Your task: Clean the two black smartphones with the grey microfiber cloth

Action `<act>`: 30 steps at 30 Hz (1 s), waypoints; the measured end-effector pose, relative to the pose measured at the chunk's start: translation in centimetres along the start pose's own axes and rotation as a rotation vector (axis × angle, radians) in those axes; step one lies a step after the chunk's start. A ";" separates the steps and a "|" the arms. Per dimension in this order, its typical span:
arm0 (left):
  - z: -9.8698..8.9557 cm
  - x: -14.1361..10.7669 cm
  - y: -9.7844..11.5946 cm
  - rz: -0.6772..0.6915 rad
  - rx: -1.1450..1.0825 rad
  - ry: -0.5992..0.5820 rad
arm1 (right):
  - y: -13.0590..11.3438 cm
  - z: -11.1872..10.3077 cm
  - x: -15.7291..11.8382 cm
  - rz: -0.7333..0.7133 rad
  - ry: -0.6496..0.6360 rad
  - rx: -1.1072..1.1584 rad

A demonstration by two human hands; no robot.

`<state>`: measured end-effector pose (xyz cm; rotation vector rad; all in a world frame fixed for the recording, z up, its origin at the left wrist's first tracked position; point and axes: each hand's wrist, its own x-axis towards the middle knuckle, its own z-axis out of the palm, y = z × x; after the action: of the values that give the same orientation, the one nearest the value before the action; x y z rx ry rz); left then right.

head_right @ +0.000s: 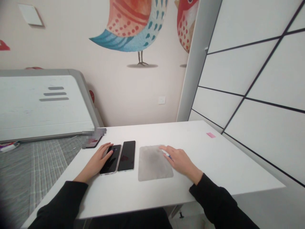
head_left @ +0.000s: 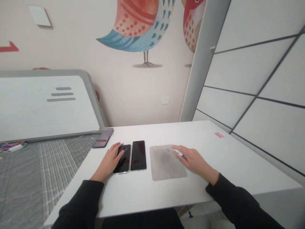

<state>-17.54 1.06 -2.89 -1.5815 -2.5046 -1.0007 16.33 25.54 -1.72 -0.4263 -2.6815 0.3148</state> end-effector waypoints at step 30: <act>0.3 -6.6 7.1 0.135 0.438 -0.050 | 9.9 -1.5 -3.5 0.589 0.820 0.240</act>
<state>-8.42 -2.13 -1.73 -1.6153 -2.3848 -0.3649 22.50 33.75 -4.40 -1.0081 -1.6622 0.4883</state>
